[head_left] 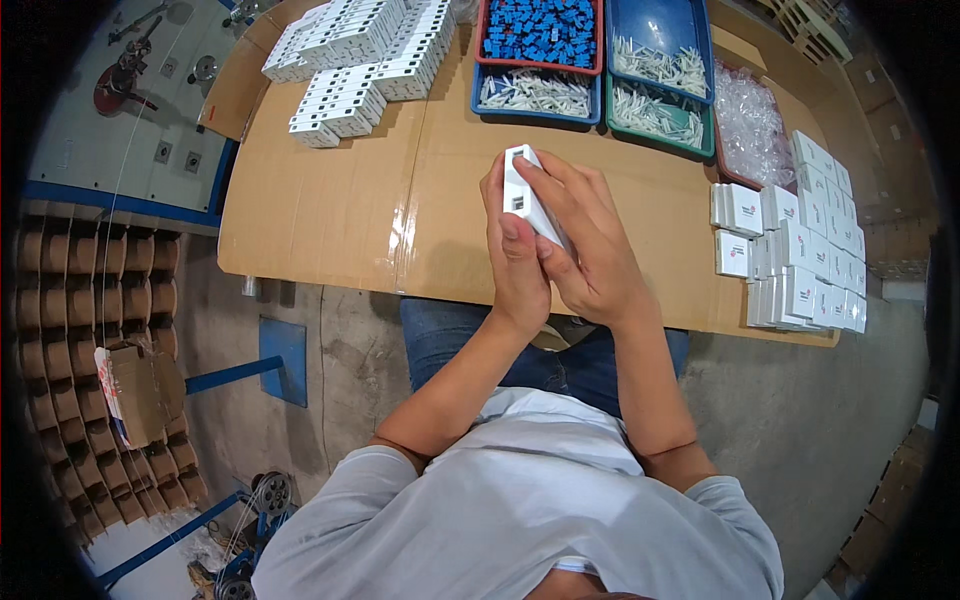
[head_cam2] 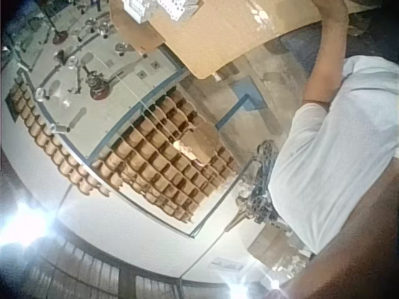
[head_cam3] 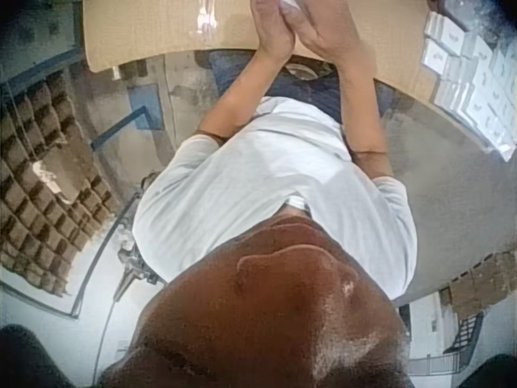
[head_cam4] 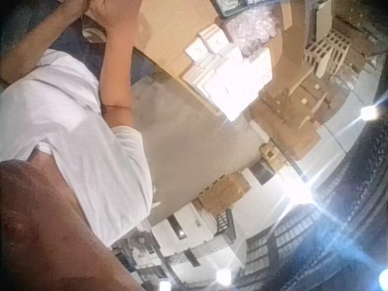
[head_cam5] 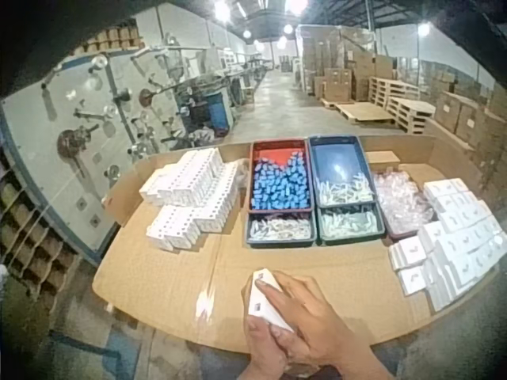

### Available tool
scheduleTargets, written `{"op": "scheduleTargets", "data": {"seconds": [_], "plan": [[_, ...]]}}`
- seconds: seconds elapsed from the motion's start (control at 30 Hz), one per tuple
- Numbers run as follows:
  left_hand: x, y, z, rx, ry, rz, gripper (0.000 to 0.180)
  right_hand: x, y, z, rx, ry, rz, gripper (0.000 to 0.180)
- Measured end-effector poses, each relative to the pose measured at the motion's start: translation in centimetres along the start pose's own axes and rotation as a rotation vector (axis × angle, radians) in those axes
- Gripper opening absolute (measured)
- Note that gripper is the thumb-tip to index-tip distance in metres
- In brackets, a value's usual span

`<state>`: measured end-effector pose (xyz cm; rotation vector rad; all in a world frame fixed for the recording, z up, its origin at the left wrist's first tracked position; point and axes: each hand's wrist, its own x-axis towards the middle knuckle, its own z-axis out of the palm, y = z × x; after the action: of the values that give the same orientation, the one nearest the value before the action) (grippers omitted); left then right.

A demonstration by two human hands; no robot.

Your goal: Folding small cardboard boxes and placing components from plastic bags and bins into them.

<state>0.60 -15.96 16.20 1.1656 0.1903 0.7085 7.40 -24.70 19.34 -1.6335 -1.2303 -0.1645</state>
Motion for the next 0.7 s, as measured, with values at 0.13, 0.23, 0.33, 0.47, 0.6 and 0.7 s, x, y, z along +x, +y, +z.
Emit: {"op": "scheduleTargets", "data": {"seconds": [0.13,0.23,0.33,0.47,0.6,0.7], "plan": [[-0.1,-0.6,-0.2,0.001,-0.005,-0.026,0.093,0.0,0.2,0.0,-0.035,-0.015,-0.003,0.050],[-0.5,-1.2,-0.1,-0.055,0.017,-0.061,0.088,-0.2,0.2,0.2,-0.060,-0.010,-0.006,0.048],[-0.5,-2.0,-0.4,-0.098,0.034,-0.082,0.084,-0.3,0.7,0.5,-0.074,-0.017,-0.021,0.046],[-0.5,-1.6,0.0,-0.147,0.032,-0.085,0.078,-0.3,0.7,0.3,-0.066,-0.019,-0.002,0.044],[-0.4,-1.5,0.3,-0.141,0.030,-0.085,0.076,-0.3,0.8,0.2,-0.057,-0.015,0.027,0.042],[-0.3,-1.6,0.3,-0.138,0.054,-0.087,0.075,0.0,0.6,-0.1,-0.017,-0.032,0.052,0.041]]}}
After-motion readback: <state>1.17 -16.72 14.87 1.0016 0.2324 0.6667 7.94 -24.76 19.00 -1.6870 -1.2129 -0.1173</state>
